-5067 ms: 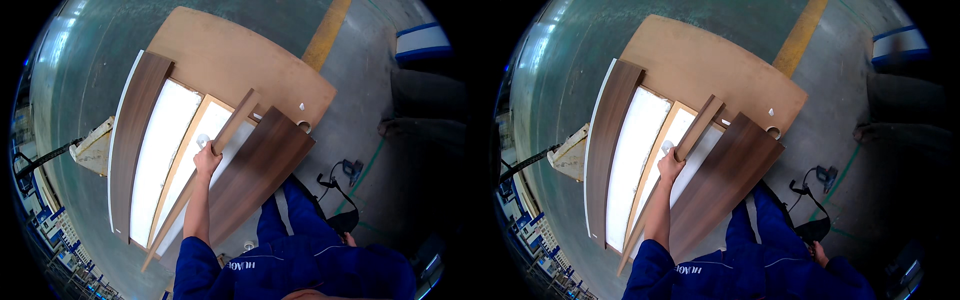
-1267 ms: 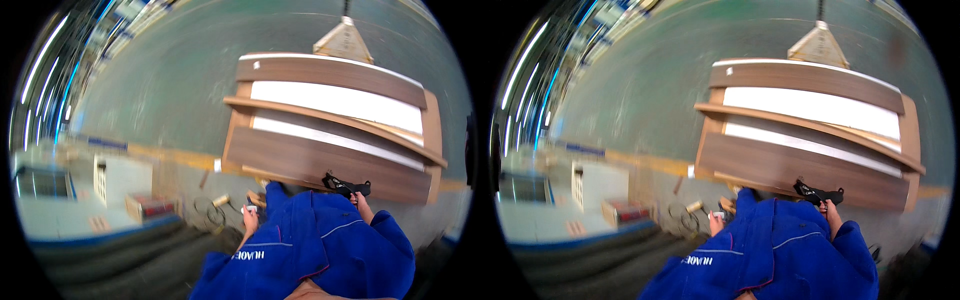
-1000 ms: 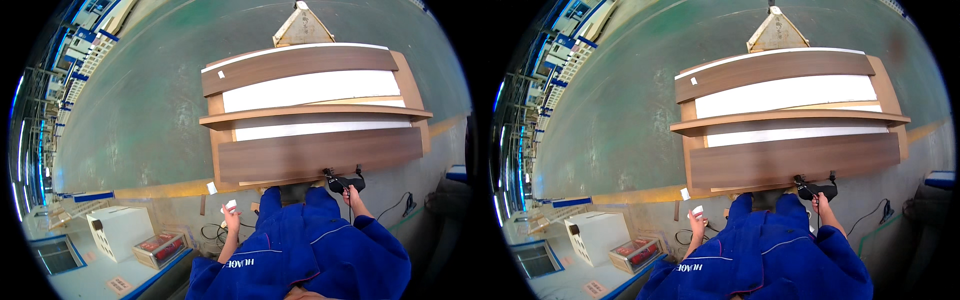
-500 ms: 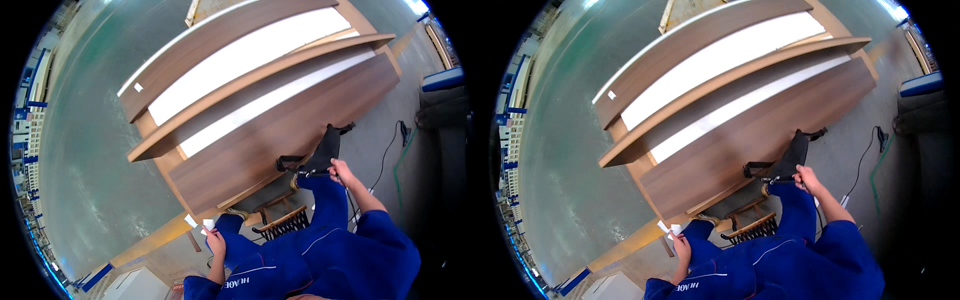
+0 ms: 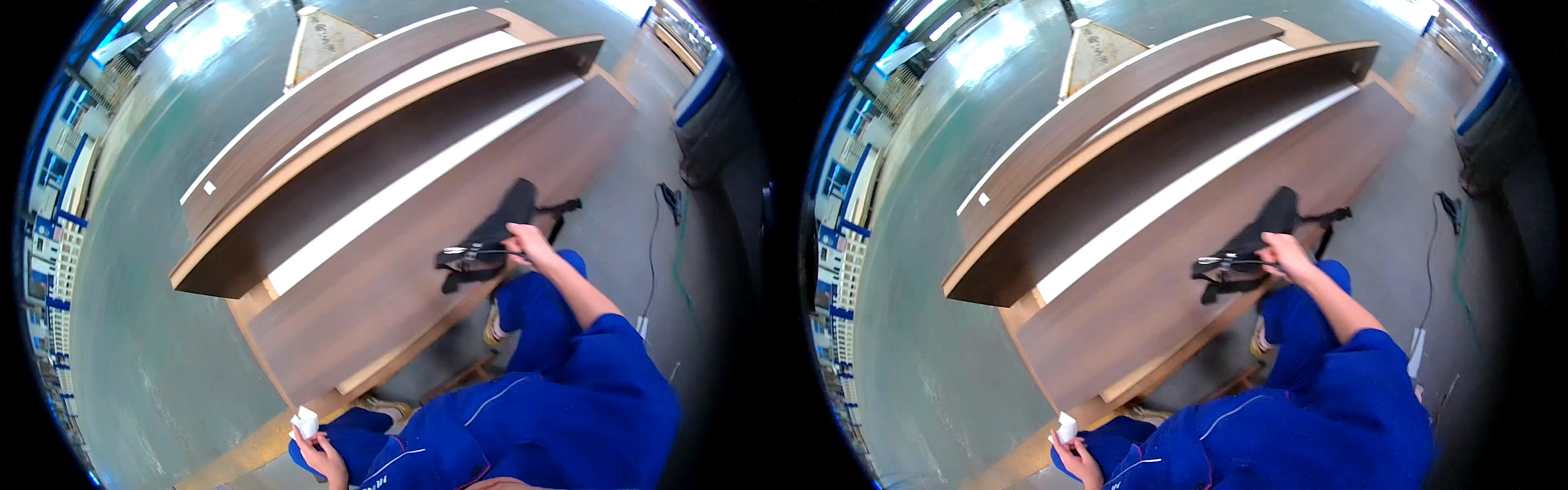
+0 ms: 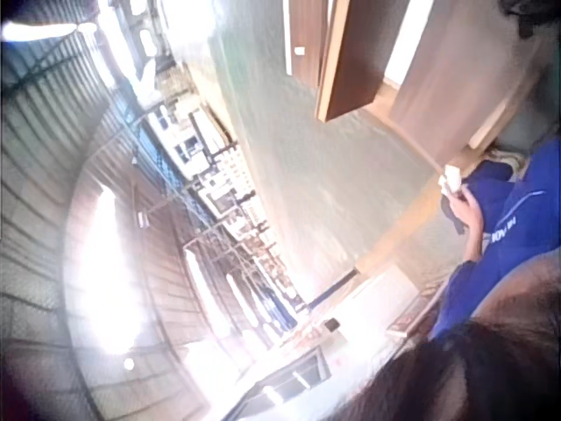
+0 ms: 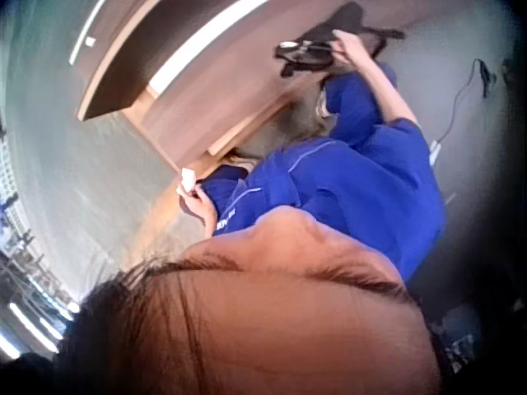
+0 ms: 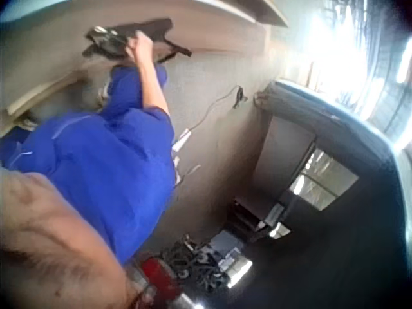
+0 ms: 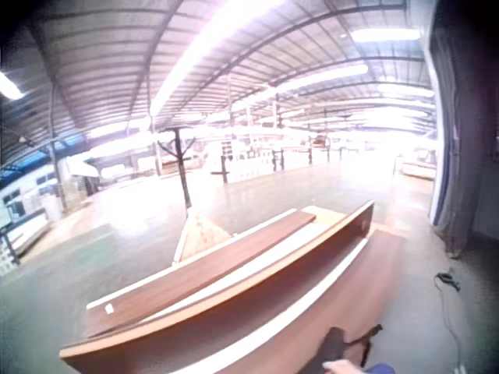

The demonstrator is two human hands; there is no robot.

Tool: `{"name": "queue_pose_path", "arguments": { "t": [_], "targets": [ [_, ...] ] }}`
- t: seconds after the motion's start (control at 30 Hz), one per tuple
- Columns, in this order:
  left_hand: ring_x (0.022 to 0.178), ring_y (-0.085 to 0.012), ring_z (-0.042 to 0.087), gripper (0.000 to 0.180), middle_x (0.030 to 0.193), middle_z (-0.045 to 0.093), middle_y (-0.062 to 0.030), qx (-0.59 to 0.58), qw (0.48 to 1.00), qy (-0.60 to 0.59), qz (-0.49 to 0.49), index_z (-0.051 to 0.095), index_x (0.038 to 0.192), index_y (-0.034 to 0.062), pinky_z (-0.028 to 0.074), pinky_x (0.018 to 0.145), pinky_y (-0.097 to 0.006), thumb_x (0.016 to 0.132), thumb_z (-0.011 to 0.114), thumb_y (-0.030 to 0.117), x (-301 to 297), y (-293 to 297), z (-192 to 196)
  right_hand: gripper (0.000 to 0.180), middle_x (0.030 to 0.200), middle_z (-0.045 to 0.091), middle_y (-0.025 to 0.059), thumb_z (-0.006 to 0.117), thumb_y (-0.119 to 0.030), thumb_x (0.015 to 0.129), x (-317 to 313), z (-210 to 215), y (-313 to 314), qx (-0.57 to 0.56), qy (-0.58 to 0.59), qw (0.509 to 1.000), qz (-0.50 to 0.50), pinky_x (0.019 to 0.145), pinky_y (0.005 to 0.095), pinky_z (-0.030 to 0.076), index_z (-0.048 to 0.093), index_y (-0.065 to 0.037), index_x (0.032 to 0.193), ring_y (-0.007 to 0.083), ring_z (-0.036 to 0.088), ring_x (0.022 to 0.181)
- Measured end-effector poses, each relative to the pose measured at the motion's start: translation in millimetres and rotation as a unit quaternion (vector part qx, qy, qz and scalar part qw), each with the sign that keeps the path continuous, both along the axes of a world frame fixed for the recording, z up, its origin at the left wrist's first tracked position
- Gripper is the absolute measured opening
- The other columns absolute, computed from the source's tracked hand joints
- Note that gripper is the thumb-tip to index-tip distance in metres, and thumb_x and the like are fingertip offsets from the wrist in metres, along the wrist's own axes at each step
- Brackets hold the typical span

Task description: The person sits on the factory floor and applies white tape strips to the edges of curved wooden panels. They use a small cutting tool to trim the tape and smooth it down, then lift and reposition the panels to continue taping other edges.

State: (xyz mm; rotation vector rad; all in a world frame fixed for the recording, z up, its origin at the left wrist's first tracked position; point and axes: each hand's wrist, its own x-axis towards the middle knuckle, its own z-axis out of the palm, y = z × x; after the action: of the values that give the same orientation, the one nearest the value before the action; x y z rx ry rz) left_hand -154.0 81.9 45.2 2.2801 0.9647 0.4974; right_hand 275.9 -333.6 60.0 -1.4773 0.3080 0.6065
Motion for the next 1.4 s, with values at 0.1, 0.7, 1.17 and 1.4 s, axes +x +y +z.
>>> {"name": "queue_pose_path", "arguments": {
  "t": [0.1,0.7,1.17,1.4],
  "targets": [
    [0.065,-0.0093,0.049,0.061,0.079,0.057,-0.0046,-0.065,0.996,-0.053,0.009,0.022,0.147,0.005,0.044,0.063,-0.022,0.091,0.047,0.0,0,-20,7,0.05,0.045,0.043,0.0049,0.042,-0.032,0.094,-20,-44,24,-0.012,-0.05,0.998,0.042,0.034,0.0302,0.033,0.046,-0.004,0.054,0.0156,0.043,0.035],
    [0.082,-0.0114,0.049,0.063,0.095,0.045,-0.0021,-0.163,0.961,-0.171,-0.144,0.022,0.148,0.0104,0.047,0.071,-0.025,0.092,0.05,0.004,78,-108,24,0.03,0.08,0.068,0.0132,0.044,-0.029,0.094,-97,-41,75,-0.228,-0.326,0.874,0.28,0.071,0.0436,0.051,0.06,-0.004,0.096,0.0265,0.067,0.073],
    [0.073,-0.0114,0.046,0.071,0.086,0.046,-0.0021,-0.676,0.628,-0.307,-0.233,0.016,0.149,0.0118,0.044,0.077,-0.032,0.091,0.055,0.011,158,-188,102,0.077,0.117,0.052,0.0155,0.076,0.001,0.063,-130,58,91,-0.028,-0.7,0.672,0.239,0.081,0.0387,0.049,0.038,-0.008,0.13,0.033,0.055,0.099],
    [0.074,-0.0088,0.047,0.069,0.088,0.047,-0.001,-0.552,0.766,-0.265,-0.197,0.017,0.149,0.012,0.043,0.07,-0.024,0.092,0.055,0.01,132,-160,91,0.041,0.092,0.063,0.0093,0.068,0.002,0.073,-155,71,120,0.037,-0.522,0.803,0.286,0.078,0.0324,0.048,0.06,-0.005,0.113,0.0225,0.06,0.086]
  ]
}}
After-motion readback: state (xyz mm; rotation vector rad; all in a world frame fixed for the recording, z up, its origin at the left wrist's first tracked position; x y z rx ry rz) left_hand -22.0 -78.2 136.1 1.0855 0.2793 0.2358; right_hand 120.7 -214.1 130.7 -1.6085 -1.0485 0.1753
